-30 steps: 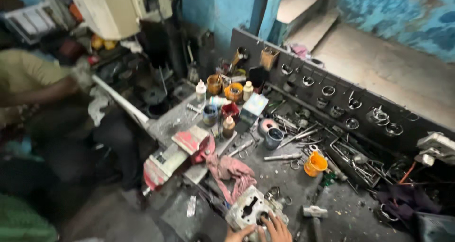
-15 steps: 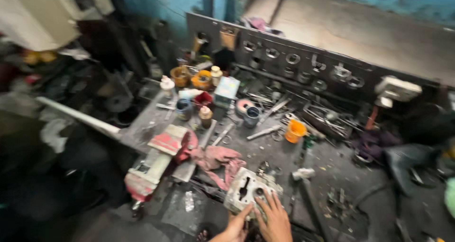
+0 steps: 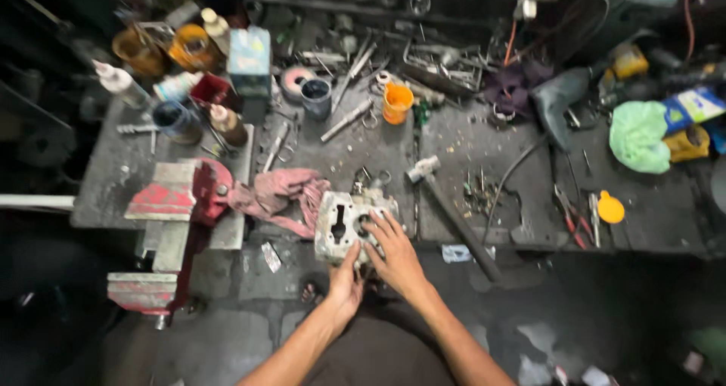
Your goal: The person works on a metal engine component on a cluttered workbench. They use a hammer and a cylindrical tool to tap and press parts into the component, then flip and rotate the component to continue working on different sections.
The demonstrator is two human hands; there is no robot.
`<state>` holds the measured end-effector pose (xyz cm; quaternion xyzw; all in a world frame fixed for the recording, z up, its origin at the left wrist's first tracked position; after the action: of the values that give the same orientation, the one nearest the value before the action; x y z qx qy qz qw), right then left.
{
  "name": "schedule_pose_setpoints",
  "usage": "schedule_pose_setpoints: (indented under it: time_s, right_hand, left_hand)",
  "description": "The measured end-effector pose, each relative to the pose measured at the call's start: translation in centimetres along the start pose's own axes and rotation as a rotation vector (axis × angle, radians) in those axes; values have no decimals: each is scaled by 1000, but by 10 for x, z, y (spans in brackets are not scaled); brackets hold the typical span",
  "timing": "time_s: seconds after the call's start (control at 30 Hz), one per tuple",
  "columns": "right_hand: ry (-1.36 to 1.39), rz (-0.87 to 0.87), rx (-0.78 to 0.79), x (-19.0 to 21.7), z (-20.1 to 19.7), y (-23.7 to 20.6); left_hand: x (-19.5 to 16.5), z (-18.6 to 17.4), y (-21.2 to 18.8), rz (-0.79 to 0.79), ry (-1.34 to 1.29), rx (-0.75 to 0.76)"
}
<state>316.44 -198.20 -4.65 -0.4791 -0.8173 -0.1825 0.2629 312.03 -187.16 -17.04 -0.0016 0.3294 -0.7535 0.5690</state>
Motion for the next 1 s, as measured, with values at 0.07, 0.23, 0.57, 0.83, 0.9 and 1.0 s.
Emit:
schedule_pose_setpoints:
  time_s: [0.07,0.23,0.57,0.83,0.9,1.0]
  right_hand:
    - [-7,4,-17,4,2,-2]
    - [-202,38,-37,13,1,-3]
    - [-128,62,49,11,-5,0]
    - [-151,74,114,12,-5,6]
    - [-234,81,2,15,-7,3]
    - [-162,115,75,11,1,3]
  left_hand:
    - [-2,5,-3,-24,19,-34]
    - [-11,18,-8,-4,17,-80]
    - [-14,24,-8,32,-10,-75]
    - [-16,25,-8,28,22,-44]
    - [-16,23,-8,51,3,-63]
    - [-9,18,-7,-43,63,-100]
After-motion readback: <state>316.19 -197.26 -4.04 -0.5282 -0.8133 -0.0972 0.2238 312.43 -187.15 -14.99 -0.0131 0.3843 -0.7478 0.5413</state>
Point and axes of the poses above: each hand's wrist, its own y-axis towards the middle knuckle, its own z-axis out of the palm, x = y × z, the point moved 6 cm from there along y, towards the middle knuckle, and after that the axes turned 14 degrees about x, right-handed, at the moved point
